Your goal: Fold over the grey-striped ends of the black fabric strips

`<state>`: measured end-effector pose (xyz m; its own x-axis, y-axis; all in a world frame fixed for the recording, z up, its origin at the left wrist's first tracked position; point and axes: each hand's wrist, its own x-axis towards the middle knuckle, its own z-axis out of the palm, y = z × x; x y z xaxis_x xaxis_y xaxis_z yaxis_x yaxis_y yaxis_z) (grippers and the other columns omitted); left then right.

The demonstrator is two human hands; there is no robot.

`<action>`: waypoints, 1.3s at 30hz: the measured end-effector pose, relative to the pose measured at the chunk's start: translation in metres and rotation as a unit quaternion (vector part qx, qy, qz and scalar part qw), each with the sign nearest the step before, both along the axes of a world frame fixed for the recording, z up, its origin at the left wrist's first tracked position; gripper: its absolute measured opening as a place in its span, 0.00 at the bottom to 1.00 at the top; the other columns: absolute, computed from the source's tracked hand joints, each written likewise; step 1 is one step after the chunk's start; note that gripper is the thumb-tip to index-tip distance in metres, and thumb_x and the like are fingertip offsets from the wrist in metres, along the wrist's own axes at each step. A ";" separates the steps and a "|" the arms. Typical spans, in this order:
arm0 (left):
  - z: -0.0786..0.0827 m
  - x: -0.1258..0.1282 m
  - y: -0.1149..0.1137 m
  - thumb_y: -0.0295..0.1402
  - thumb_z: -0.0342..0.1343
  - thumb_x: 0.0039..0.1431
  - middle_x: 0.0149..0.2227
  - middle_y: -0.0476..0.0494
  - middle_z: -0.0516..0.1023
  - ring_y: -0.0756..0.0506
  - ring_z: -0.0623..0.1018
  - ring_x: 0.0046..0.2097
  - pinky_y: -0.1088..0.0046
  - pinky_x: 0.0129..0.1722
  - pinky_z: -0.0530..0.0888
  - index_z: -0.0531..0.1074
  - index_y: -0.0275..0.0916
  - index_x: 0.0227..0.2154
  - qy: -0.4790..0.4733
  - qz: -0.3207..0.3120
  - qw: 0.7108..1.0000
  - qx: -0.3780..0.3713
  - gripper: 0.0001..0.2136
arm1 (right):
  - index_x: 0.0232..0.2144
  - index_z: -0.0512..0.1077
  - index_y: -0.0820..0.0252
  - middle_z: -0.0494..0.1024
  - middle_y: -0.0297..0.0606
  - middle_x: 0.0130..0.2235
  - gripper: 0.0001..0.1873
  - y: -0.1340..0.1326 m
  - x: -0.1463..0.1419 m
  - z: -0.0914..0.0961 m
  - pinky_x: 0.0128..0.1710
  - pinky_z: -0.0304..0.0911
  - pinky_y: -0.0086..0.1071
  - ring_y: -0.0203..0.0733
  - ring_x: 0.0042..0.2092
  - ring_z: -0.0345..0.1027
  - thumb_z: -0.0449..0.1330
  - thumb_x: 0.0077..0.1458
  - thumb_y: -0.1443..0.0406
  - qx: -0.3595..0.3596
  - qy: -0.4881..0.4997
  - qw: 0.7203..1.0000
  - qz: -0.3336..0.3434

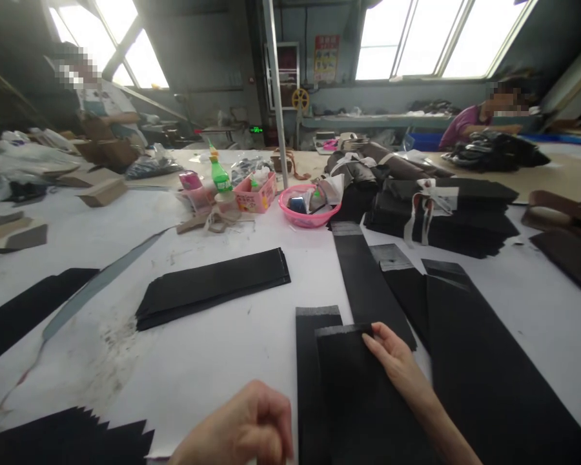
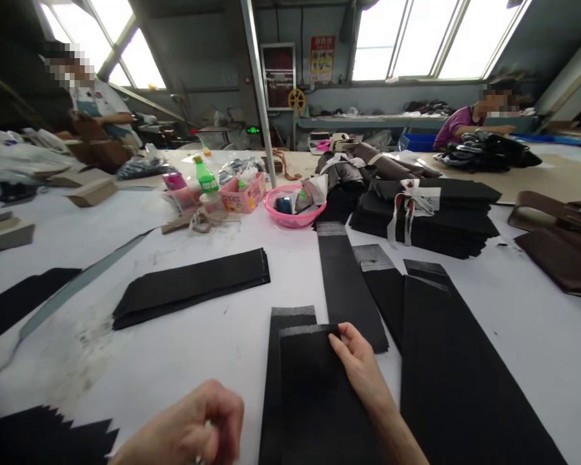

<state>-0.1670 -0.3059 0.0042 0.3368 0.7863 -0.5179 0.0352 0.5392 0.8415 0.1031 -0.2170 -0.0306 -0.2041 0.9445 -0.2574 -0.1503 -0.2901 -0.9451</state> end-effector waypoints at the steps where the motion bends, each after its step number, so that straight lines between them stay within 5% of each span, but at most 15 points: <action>1: -0.007 -0.002 0.010 0.46 0.58 0.56 0.26 0.45 0.74 0.51 0.72 0.24 0.77 0.23 0.69 0.72 0.33 0.31 0.001 0.000 1.000 0.023 0.17 | 0.36 0.65 0.56 0.76 0.34 0.33 0.17 -0.002 -0.007 -0.005 0.32 0.67 0.29 0.39 0.31 0.71 0.63 0.51 0.53 -0.010 0.019 1.000 0.007; 6: -0.034 0.015 0.045 0.49 0.59 0.54 0.33 0.45 0.73 0.54 0.70 0.21 0.82 0.15 0.60 0.67 0.35 0.42 0.032 0.071 0.991 0.110 0.22 | 0.38 0.65 0.56 0.76 0.35 0.35 0.14 -0.009 -0.027 -0.017 0.31 0.66 0.30 0.39 0.32 0.71 0.61 0.55 0.55 -0.048 0.066 0.997 0.003; 10: -0.046 0.032 0.064 0.49 0.57 0.54 0.17 0.54 0.66 0.57 0.60 0.14 0.84 0.12 0.51 0.65 0.35 0.32 0.039 0.131 0.988 0.076 0.19 | 0.40 0.65 0.55 0.75 0.35 0.34 0.15 -0.002 -0.033 -0.017 0.31 0.65 0.30 0.40 0.32 0.70 0.58 0.57 0.53 -0.044 0.032 0.998 -0.015; 13: -0.055 0.036 0.077 0.50 0.56 0.54 0.13 0.56 0.63 0.56 0.57 0.11 0.84 0.11 0.48 0.63 0.37 0.29 0.055 0.150 0.985 0.069 0.19 | 0.35 0.66 0.57 0.73 0.33 0.30 0.15 0.013 -0.032 -0.024 0.30 0.62 0.28 0.38 0.31 0.67 0.56 0.58 0.51 0.026 -0.080 0.996 -0.017; 19: -0.075 0.036 0.091 0.49 0.52 0.56 0.12 0.54 0.65 0.54 0.61 0.11 0.83 0.09 0.52 0.63 0.38 0.27 0.143 0.132 0.976 0.094 0.17 | 0.29 0.69 0.58 0.71 0.32 0.27 0.18 0.036 -0.025 -0.043 0.28 0.56 0.26 0.37 0.29 0.63 0.52 0.60 0.51 0.123 -0.322 0.939 -0.014; 39: -0.084 0.036 0.102 0.49 0.50 0.59 0.13 0.54 0.65 0.50 0.67 0.12 0.83 0.08 0.56 0.64 0.39 0.25 0.225 0.149 0.960 0.070 0.17 | 0.28 0.65 0.54 0.75 0.36 0.25 0.21 0.051 -0.032 -0.062 0.28 0.54 0.32 0.44 0.27 0.70 0.45 0.62 0.49 0.168 -0.503 0.848 -0.003</action>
<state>-0.1312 -0.2041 -0.0802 -0.1469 0.8856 -0.4406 0.2751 0.4644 0.8418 0.0709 -0.1663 -0.0929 -0.0355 0.9993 -0.0149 0.7808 0.0185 -0.6245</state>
